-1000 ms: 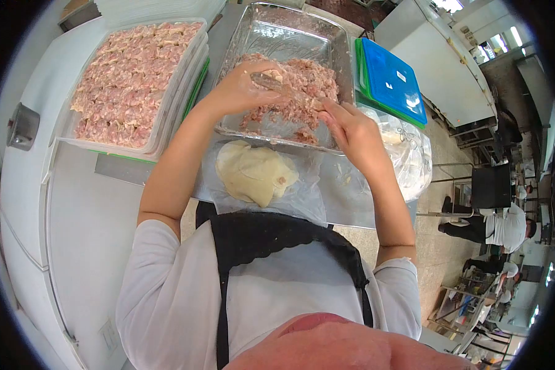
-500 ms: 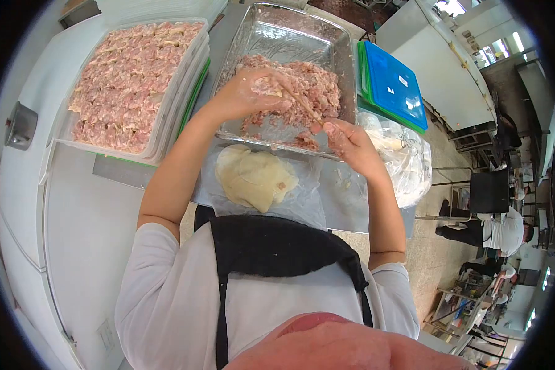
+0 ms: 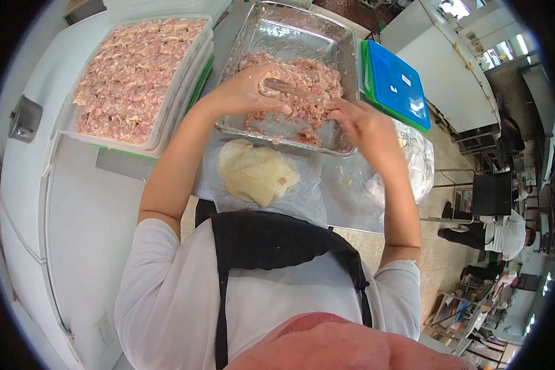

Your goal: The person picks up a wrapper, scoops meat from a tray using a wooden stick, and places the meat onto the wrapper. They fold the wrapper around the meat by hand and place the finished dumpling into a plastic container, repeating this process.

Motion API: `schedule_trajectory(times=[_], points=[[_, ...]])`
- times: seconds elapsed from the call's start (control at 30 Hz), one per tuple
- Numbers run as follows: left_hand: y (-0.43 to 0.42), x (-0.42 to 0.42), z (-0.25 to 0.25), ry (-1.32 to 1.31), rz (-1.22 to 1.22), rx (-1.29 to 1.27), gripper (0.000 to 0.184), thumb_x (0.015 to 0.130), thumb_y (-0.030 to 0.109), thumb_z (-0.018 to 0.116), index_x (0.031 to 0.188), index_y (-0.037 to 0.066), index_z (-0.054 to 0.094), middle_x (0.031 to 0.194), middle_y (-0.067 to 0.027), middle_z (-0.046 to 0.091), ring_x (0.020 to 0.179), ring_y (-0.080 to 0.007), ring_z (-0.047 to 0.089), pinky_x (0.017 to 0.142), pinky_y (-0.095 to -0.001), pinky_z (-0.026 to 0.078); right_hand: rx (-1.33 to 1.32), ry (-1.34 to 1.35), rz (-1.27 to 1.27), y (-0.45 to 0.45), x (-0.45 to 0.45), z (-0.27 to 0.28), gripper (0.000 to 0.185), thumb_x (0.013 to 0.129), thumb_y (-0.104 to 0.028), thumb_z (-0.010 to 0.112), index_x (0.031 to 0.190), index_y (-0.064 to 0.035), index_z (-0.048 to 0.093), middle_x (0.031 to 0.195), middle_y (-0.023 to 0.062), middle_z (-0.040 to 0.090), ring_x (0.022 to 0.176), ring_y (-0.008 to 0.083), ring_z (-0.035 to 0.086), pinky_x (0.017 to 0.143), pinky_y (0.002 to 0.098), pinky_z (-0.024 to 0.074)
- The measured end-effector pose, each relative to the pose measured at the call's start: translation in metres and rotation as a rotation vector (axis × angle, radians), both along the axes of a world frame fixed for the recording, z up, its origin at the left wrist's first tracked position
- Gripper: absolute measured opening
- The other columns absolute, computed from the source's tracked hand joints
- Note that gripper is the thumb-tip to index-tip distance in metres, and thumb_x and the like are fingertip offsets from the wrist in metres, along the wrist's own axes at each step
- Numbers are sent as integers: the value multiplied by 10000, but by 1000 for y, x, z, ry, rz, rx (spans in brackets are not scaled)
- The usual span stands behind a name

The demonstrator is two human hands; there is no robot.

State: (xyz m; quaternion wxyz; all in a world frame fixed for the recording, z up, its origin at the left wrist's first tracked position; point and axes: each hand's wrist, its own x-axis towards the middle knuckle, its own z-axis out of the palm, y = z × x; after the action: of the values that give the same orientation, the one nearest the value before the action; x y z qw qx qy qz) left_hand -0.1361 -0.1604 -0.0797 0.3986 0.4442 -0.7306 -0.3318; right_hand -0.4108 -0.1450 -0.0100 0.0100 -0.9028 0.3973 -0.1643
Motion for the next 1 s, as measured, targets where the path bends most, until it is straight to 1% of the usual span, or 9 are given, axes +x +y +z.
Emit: schedule_trajectory(times=[0.13,0.27,0.33,0.4,0.47,0.57,0.63,0.7,1.0], points=[[8,4,-3,19,121,-25,490,716,238,842,1130,69,642,1082,-99,658,1020,-171,601,908,-321,463,191,-289,48,6,-19,20,347,950,-273,563,1217,-55,600,1062,196,660,932,352,650,785,389,516],[30,1,24,-30,149,-130,464,725,216,835,1123,71,646,1071,-62,657,1000,-153,591,882,-315,476,171,-204,112,7,0,-12,362,960,-290,548,1221,-47,606,1063,213,659,987,363,639,830,398,504],[45,10,43,-58,243,-192,433,729,204,833,1099,72,652,1070,-43,658,980,-143,588,867,-314,481,293,-280,20,-10,0,-33,393,982,-305,537,1206,13,599,1100,200,664,1012,271,637,876,336,467],[65,38,57,-30,247,44,385,726,161,823,1061,71,656,1027,-28,655,932,-117,575,835,-297,478,303,-308,27,-34,-4,-59,389,981,-294,539,1214,12,594,1115,193,663,1018,262,636,878,332,467],[97,69,81,-137,313,-253,378,761,179,784,1090,55,643,922,-29,646,879,-110,570,818,-273,472,345,-347,-7,-57,-7,-91,380,969,-283,557,1205,11,603,1124,185,667,1030,250,634,892,321,462],[132,140,99,8,576,-152,355,784,134,740,1118,63,639,985,-30,650,893,-120,584,794,-263,475,425,-412,-78,-69,-3,-120,378,959,-287,575,1188,11,620,1128,187,669,1059,239,626,917,309,451],[150,203,95,-14,691,-86,367,795,115,720,1145,56,626,1035,-39,645,908,-129,586,769,-262,477,334,-498,6,-81,-5,-140,344,944,-289,585,1143,-17,655,1074,206,674,1007,308,654,878,344,481],[165,256,73,-340,959,-197,437,798,200,728,1189,49,602,973,-56,652,889,-160,625,803,-296,494,357,-515,-70,-77,-5,-138,361,944,-286,589,1155,2,644,1098,187,679,1037,267,649,894,332,473],[172,307,48,-693,1132,10,701,771,224,747,1401,152,448,956,-129,661,901,-277,650,796,-355,499,361,-507,-63,-67,-2,-136,333,942,-232,598,1156,19,644,1119,186,678,1049,247,645,918,325,467]])
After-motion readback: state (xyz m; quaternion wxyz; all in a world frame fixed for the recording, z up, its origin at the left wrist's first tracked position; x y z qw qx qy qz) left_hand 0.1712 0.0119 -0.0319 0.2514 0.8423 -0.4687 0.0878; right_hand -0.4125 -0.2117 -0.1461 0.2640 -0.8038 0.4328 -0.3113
